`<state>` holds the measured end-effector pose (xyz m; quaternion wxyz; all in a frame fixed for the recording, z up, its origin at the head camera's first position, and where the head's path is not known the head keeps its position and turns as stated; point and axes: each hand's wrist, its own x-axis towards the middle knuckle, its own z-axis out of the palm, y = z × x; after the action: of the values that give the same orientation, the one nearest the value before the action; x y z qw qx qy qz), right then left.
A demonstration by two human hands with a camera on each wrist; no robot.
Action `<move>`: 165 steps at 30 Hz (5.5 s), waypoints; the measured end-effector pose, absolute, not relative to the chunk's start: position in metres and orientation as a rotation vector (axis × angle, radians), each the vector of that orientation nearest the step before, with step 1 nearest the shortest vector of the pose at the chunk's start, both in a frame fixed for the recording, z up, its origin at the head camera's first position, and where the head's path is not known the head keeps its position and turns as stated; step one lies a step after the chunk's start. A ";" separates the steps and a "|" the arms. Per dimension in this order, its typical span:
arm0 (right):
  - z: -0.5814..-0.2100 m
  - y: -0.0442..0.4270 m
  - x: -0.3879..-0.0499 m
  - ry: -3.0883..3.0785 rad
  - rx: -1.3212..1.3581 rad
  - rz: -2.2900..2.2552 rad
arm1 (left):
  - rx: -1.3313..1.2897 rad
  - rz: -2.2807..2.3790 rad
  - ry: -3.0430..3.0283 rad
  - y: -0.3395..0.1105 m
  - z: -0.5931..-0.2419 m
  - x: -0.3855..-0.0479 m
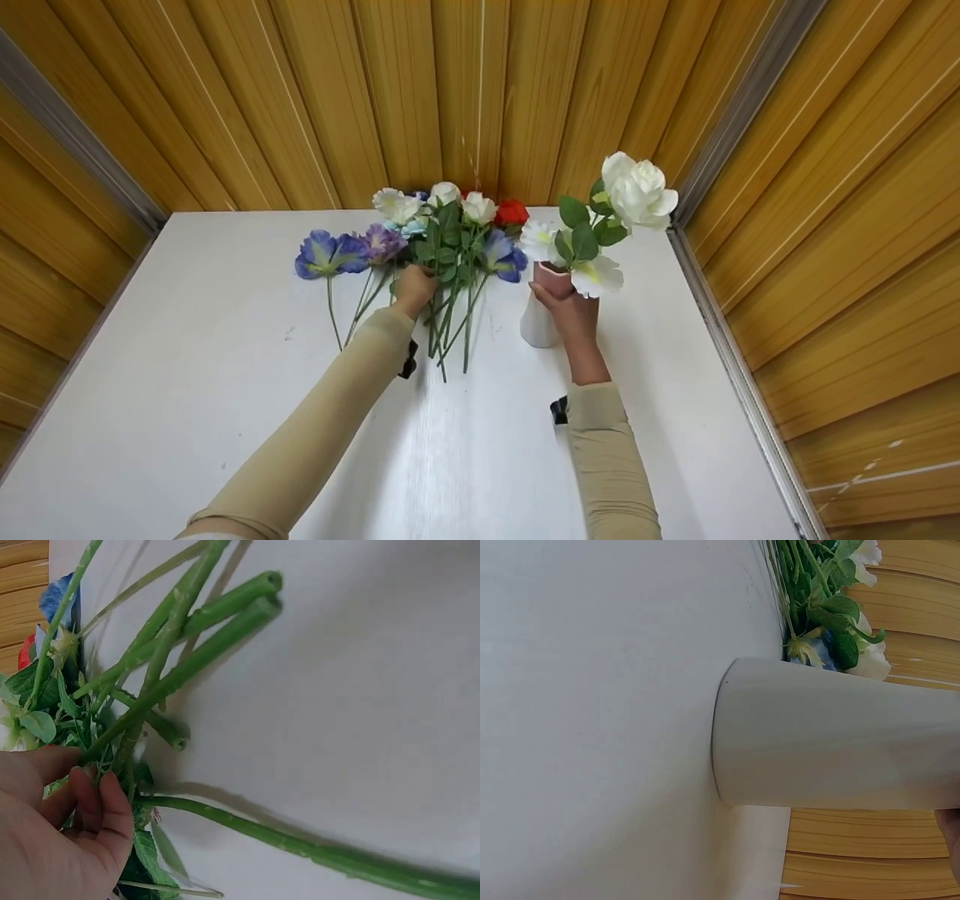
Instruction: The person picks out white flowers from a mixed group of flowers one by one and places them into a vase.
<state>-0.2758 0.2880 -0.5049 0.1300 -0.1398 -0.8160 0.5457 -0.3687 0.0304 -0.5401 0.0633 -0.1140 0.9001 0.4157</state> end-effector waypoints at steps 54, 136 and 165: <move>-0.505 0.291 -0.274 -2.393 -0.398 1.558 | 0.365 1.816 2.482 0.011 -0.401 -0.365; -0.512 0.294 -0.285 -2.281 -0.219 1.582 | 1.052 1.760 2.595 0.146 -0.383 -0.308; -0.513 0.294 -0.283 -2.466 -0.321 1.316 | 1.149 1.284 2.778 0.143 -0.417 -0.306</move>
<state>-0.2831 0.2944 -0.5129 0.1635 -0.1126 -0.8647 0.4613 -0.3063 0.1428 -0.4174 -0.0636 0.3507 0.8481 0.3920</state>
